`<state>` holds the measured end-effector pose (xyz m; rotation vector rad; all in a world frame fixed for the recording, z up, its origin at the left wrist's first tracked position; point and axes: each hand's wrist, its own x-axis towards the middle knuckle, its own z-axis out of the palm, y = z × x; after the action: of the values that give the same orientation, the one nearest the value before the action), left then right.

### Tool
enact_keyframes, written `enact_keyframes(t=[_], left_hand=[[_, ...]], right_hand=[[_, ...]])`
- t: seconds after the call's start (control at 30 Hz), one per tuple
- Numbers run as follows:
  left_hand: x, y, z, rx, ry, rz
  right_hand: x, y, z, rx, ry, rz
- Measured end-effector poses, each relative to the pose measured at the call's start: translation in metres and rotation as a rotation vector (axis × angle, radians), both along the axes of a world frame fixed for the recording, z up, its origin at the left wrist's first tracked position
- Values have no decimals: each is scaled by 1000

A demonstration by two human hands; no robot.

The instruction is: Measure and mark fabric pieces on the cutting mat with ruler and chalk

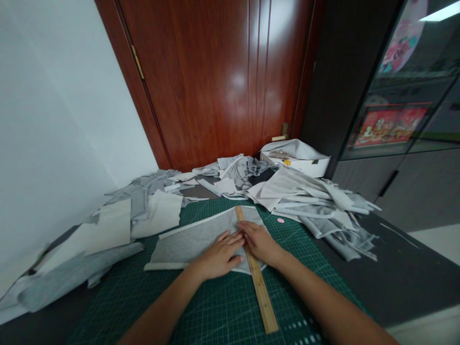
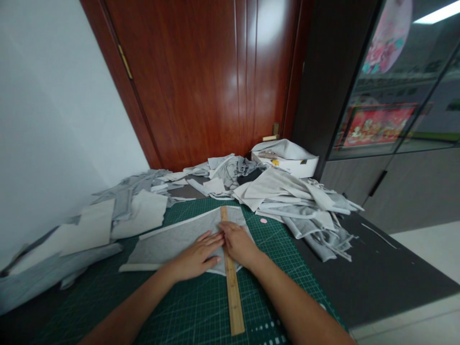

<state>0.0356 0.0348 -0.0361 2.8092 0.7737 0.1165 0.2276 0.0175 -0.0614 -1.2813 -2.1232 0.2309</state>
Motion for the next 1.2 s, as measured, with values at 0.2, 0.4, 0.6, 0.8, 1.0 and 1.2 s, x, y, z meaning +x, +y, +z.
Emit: enact_keyframes(t=[0.2,0.4,0.6,0.8,1.0,1.2], left_hand=[[-4,1,-15,83,-151,128],[8,19,-11,258,26,327],[41,51,2,398,56,457],[51,74,-15,405,16,469],[47,85,-12,373,28,402],[50,93,-9,363,5,451]], right_hand=[[-6,-1,-6,-6,-145,-60],[-11,-5,-5,2,-208,-100],[-12,-5,-5,15,-214,-111],[-14,-7,-3,39,-203,-124],[-15,-15,5,-22,-186,-134],[-22,-24,9,-58,-193,-167]])
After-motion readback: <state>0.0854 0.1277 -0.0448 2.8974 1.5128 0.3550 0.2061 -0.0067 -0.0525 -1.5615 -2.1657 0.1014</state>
